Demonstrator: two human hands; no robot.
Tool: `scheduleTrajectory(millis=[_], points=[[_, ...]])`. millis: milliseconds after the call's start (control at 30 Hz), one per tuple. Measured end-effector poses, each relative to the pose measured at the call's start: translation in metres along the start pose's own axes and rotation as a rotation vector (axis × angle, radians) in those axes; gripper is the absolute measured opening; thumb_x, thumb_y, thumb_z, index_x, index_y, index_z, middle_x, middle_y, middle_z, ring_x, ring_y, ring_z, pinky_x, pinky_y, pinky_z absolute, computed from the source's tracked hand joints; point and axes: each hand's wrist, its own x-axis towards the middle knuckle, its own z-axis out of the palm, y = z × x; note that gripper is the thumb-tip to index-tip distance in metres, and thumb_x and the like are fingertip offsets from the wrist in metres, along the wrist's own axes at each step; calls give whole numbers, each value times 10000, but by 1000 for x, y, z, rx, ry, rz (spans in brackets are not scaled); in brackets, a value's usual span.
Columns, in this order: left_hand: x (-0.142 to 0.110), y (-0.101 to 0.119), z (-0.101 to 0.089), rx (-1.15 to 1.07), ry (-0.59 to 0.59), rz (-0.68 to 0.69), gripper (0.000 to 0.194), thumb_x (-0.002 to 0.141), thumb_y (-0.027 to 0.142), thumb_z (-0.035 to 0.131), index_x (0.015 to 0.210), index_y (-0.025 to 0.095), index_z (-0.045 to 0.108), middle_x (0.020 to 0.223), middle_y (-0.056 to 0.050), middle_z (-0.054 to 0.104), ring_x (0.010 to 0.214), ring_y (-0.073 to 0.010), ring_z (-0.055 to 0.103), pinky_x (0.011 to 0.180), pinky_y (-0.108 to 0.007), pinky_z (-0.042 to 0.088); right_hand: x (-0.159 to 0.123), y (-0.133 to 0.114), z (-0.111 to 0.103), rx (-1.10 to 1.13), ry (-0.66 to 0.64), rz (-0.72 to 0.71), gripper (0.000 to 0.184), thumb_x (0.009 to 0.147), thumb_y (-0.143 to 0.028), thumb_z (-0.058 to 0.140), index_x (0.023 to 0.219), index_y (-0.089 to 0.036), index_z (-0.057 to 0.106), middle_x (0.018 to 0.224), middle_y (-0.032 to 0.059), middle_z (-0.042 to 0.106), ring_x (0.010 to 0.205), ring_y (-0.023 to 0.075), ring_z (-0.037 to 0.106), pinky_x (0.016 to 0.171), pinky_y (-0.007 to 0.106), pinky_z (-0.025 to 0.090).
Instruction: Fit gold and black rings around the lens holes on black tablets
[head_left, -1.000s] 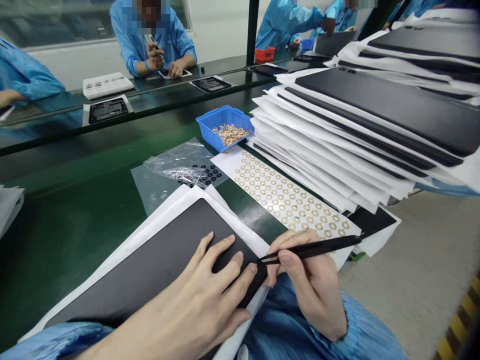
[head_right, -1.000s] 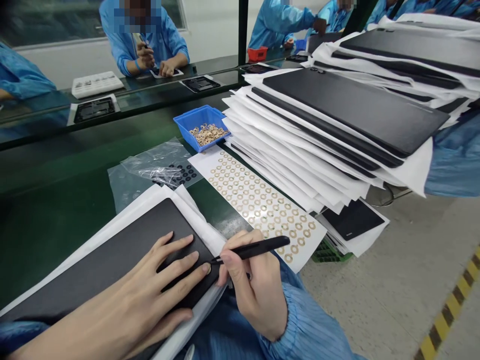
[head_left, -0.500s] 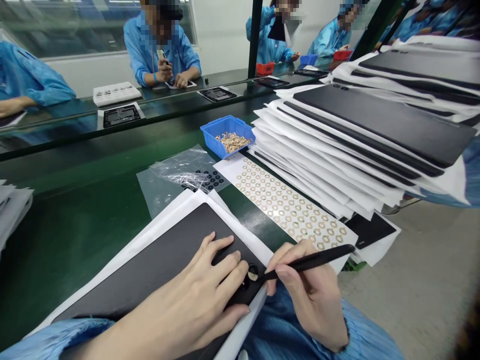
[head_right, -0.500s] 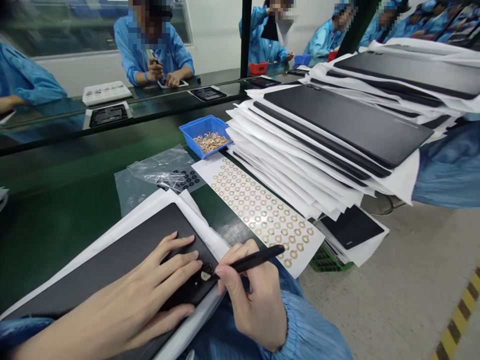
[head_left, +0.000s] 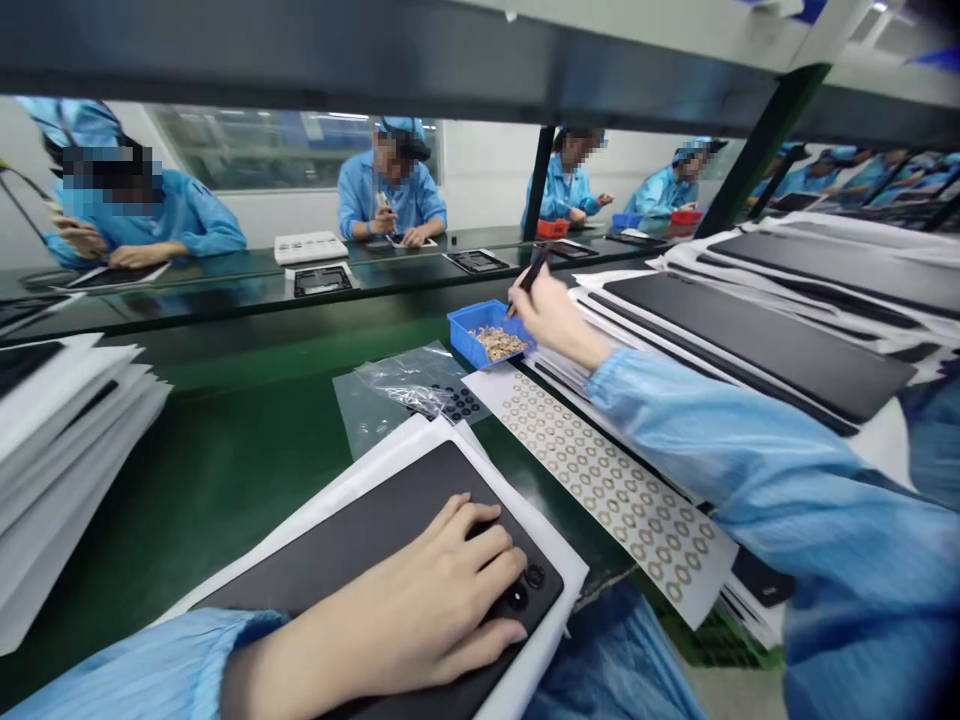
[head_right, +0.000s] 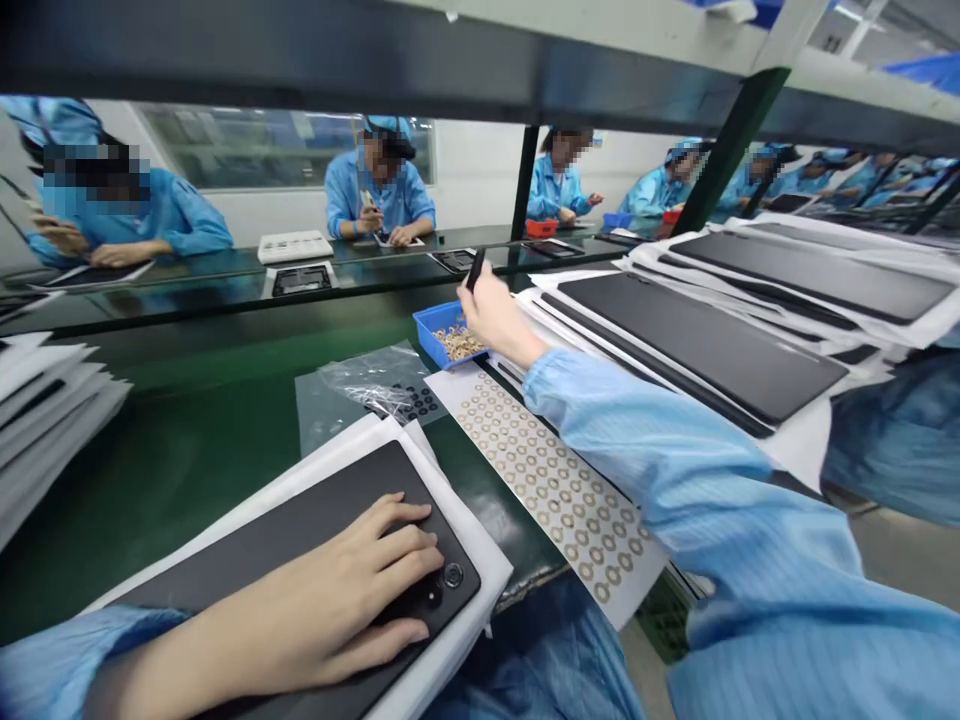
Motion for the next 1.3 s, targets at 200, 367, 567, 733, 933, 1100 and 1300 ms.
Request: scheduleTrajectory(millis=[200,367,567,733,933,1100,1300], points=[[-3,-55,-16,24,202,-199,317,916,345,478,1178,173,527,1172,-106,553,1136,-250,460,988,-393,388,16,29,44,11,-157,45,62,888,-145,381,863,-178,427,737,91,658,665,218,620,658,330,481],[-16,-132,-18,50,312,-442,329,944,344,379,1120,142,570,1133,-113,600,1066,-239,542,945,-392,429,15,22,51,50,-227,15,104,930,-173,420,958,-135,513,818,58,666,771,174,637,754,316,487],[-24,-160,0,148,370,-522,381,925,338,436,1246,145,506,1301,-118,522,1226,-242,444,1041,-404,349,28,31,56,42,-224,46,258,915,-311,523,1093,-131,573,1005,57,626,818,152,626,724,342,534],[-23,-173,10,204,451,-585,359,948,294,431,1253,113,482,1316,-140,491,1261,-271,400,1037,-499,311,27,21,65,-8,-261,-7,250,909,-303,532,1089,-135,577,1050,67,614,885,172,616,765,366,522],[-22,-173,12,191,485,-595,340,940,286,457,1244,137,488,1303,-114,495,1249,-270,405,1026,-507,306,-11,-22,111,43,-515,-145,286,845,-399,604,792,-118,622,711,2,613,695,134,599,695,306,502],[-22,-173,13,135,510,-591,332,933,284,455,1229,145,508,1310,-108,496,1258,-268,385,1041,-499,273,-26,-23,137,60,-612,-87,237,897,-329,549,1000,-124,607,955,45,636,818,155,623,735,346,524],[-21,-172,11,-33,586,-632,322,883,299,539,1174,162,551,1313,-93,496,1274,-266,366,1060,-497,232,-23,-7,146,146,-538,100,296,904,-306,540,1154,-149,556,1148,82,583,973,203,598,818,404,511]])
